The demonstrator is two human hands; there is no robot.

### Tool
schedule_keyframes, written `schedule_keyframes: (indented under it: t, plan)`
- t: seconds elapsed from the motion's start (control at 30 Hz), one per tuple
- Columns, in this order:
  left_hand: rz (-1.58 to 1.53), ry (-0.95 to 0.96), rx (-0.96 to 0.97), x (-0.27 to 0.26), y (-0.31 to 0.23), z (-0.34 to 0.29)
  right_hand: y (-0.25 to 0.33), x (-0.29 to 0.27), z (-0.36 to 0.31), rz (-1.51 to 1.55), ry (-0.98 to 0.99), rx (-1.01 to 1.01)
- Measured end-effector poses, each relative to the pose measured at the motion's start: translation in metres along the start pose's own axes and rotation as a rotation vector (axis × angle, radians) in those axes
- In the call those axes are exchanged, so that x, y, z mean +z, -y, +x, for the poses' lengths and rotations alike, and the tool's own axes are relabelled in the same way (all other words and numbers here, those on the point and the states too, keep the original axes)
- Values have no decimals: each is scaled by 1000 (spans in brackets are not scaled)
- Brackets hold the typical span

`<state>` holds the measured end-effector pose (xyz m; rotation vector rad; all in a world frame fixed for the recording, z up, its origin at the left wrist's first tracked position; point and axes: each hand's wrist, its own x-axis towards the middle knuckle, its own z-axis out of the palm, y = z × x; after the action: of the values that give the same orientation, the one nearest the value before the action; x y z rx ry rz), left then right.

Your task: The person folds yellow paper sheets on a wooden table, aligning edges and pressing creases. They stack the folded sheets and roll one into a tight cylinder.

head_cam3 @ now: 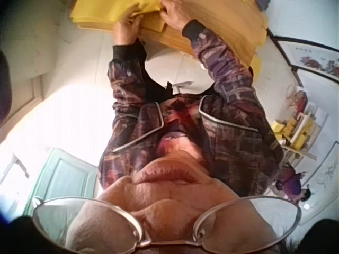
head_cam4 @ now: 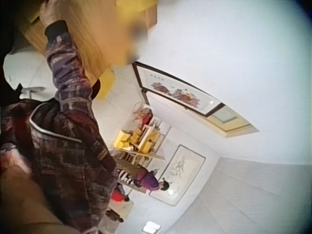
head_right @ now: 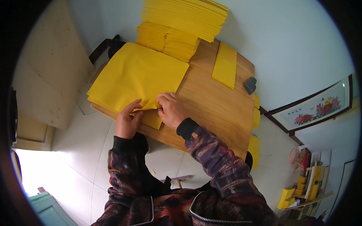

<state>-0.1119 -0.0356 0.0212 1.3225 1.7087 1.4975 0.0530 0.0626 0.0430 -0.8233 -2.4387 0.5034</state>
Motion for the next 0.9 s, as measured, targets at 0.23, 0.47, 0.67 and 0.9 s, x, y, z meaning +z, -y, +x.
schedule_keyframes:
  t: [0.23,0.47,0.67,0.9]
  plan:
    - [244,-369,402,21,-21,-34,-4,1,16,301,-47,115]
    - [722,30,373,50,6,-34,-12,-37,-13,302,-140,101]
    - [1035,72,268,62,13,-30,-50,-111,-147,270,-152,81]
    - [715,11,382,59,1,-44,-90,-164,-256,210,-93,242]
